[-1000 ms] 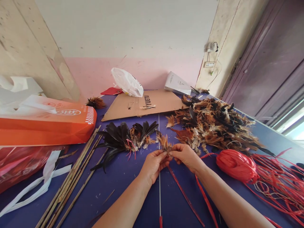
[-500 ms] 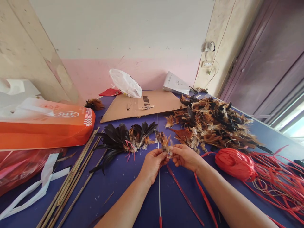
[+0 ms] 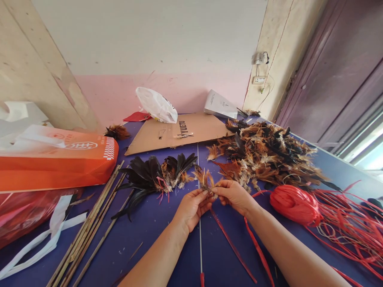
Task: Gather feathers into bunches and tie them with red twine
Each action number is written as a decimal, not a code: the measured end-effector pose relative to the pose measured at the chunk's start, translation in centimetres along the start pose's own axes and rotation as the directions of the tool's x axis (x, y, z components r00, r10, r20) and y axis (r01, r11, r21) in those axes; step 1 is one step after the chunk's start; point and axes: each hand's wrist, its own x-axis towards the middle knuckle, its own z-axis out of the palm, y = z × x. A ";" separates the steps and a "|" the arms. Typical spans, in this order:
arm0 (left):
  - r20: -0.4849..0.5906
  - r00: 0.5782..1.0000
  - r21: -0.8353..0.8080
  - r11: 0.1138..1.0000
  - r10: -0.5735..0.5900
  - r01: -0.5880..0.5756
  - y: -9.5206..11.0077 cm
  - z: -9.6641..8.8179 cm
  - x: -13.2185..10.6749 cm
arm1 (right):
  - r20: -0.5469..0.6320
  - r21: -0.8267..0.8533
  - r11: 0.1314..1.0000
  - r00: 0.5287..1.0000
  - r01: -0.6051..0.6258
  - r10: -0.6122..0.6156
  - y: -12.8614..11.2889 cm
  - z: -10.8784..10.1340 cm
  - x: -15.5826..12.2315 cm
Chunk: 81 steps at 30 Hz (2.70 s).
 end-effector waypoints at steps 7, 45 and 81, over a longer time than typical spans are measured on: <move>-0.037 0.999 -0.107 0.994 -0.012 0.008 0.1 0.1 0.0 | -0.099 -0.020 0.992 0.987 0.125 -0.126 -0.1 0.6 -0.2; 0.007 0.998 0.113 0.991 0.066 -0.066 -0.2 0.3 -0.3 | -0.131 -0.548 0.780 0.889 0.304 -0.438 0.4 1.6 -0.5; 0.302 0.948 -0.066 0.994 0.101 -0.085 0.5 -0.3 -0.2 | 0.128 0.212 0.977 0.992 -0.039 0.012 -0.6 1.5 -1.4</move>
